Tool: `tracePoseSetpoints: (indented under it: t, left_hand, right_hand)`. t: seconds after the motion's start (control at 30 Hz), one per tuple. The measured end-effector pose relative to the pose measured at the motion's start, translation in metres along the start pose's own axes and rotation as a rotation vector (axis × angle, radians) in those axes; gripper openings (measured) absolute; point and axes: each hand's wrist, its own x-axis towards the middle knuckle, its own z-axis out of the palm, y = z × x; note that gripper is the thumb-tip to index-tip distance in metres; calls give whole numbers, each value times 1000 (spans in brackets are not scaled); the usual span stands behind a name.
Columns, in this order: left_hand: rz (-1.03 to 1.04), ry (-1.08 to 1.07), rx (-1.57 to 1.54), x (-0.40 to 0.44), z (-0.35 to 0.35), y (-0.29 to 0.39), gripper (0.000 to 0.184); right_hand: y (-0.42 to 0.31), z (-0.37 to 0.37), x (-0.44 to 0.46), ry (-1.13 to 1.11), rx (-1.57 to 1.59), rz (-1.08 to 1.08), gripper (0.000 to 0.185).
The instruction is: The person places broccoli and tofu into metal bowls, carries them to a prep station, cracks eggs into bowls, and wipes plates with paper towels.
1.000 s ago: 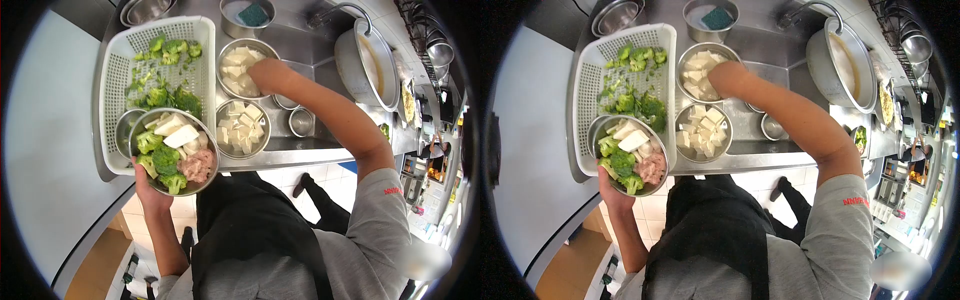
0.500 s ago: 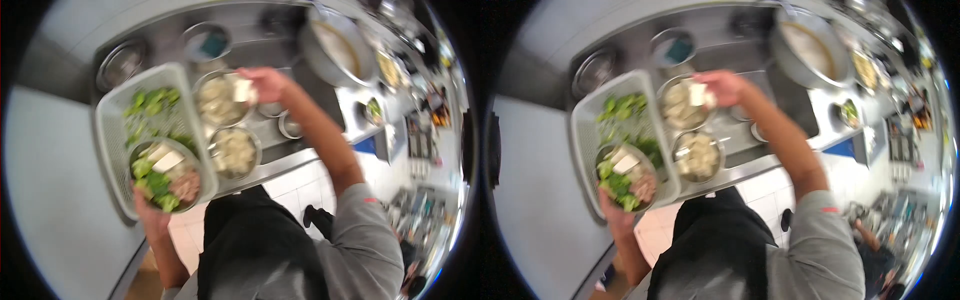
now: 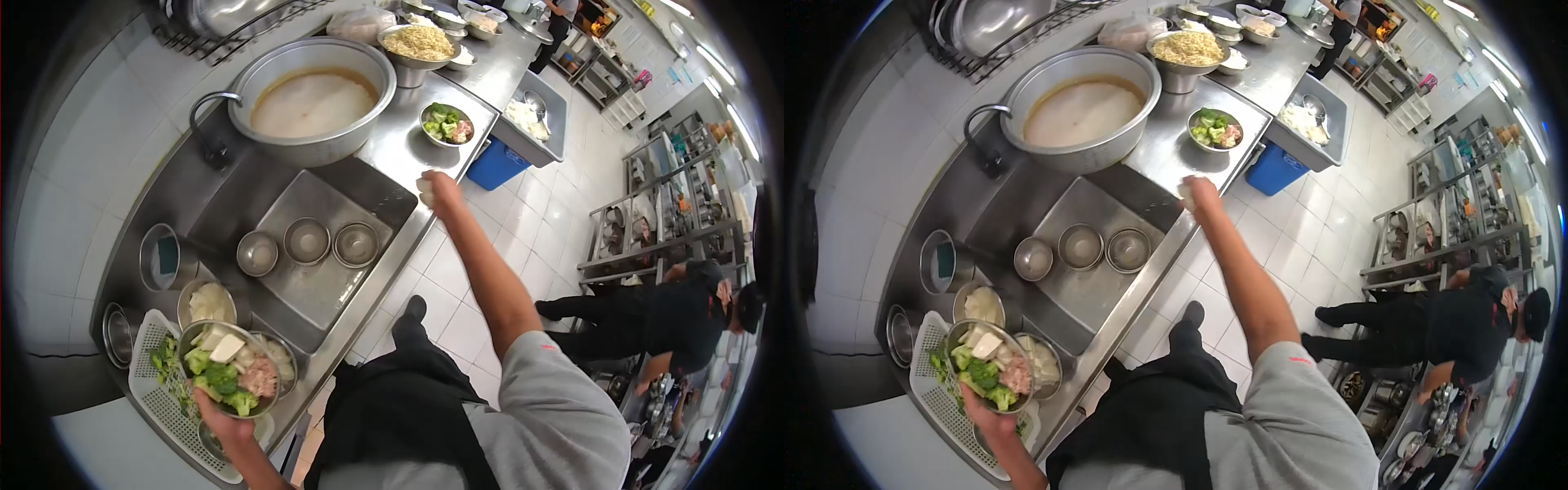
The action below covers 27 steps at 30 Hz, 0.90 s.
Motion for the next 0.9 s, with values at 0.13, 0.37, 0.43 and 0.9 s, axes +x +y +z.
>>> tracePoseSetpoints:
  t: [0.13,0.37,0.43,0.9]
  left_hand:
    - [-64,-9,-36,12,100,-73,52]
    - [-154,-110,-18,22,237,-182,60]
    - [-157,-126,-1,28,257,-202,62]
    - [-194,-183,135,114,405,-292,58]
  right_hand:
    - [-56,-81,107,128,-759,-396,51]
    - [-137,-84,112,-51,-1165,-961,46]
    - [-147,-95,131,60,-922,-935,48]
    - [-78,-129,245,8,-751,-169,43]
